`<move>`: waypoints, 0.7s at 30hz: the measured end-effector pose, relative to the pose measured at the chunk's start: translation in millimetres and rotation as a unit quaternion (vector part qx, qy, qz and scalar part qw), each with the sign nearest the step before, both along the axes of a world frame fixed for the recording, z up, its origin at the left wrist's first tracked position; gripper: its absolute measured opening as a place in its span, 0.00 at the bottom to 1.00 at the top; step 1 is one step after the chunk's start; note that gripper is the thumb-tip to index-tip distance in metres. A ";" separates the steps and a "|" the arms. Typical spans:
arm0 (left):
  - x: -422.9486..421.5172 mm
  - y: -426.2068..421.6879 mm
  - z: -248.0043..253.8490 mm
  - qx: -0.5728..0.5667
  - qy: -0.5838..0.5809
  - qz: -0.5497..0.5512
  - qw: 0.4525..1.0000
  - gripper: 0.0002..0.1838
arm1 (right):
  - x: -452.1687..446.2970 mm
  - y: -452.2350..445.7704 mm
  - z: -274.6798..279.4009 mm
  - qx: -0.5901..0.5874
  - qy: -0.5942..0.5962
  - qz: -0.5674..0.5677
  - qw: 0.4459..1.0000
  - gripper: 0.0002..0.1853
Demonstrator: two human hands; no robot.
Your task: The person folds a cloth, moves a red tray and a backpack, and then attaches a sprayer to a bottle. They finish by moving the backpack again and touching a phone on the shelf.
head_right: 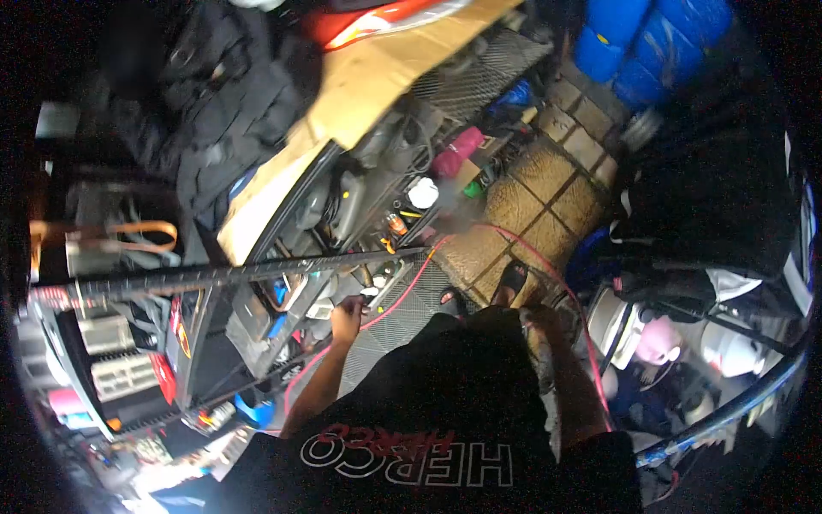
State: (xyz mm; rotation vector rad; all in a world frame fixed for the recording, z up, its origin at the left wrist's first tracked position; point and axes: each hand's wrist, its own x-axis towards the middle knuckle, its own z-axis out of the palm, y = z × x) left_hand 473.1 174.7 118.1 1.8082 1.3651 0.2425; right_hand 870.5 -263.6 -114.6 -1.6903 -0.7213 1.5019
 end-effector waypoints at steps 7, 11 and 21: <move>175.4 30.9 91.1 0.407 0.163 -0.004 0.899 0.34 | 90.7 10.6 62.7 -0.215 0.072 -0.265 0.937 0.12; 218.0 61.5 114.8 0.462 0.174 0.005 0.869 0.50 | 110.0 9.4 46.1 -0.206 0.146 -0.304 0.919 0.19; 166.3 100.5 101.2 0.369 0.401 -0.073 0.835 0.61 | 112.1 -28.7 19.1 -0.209 0.200 -0.259 0.922 0.26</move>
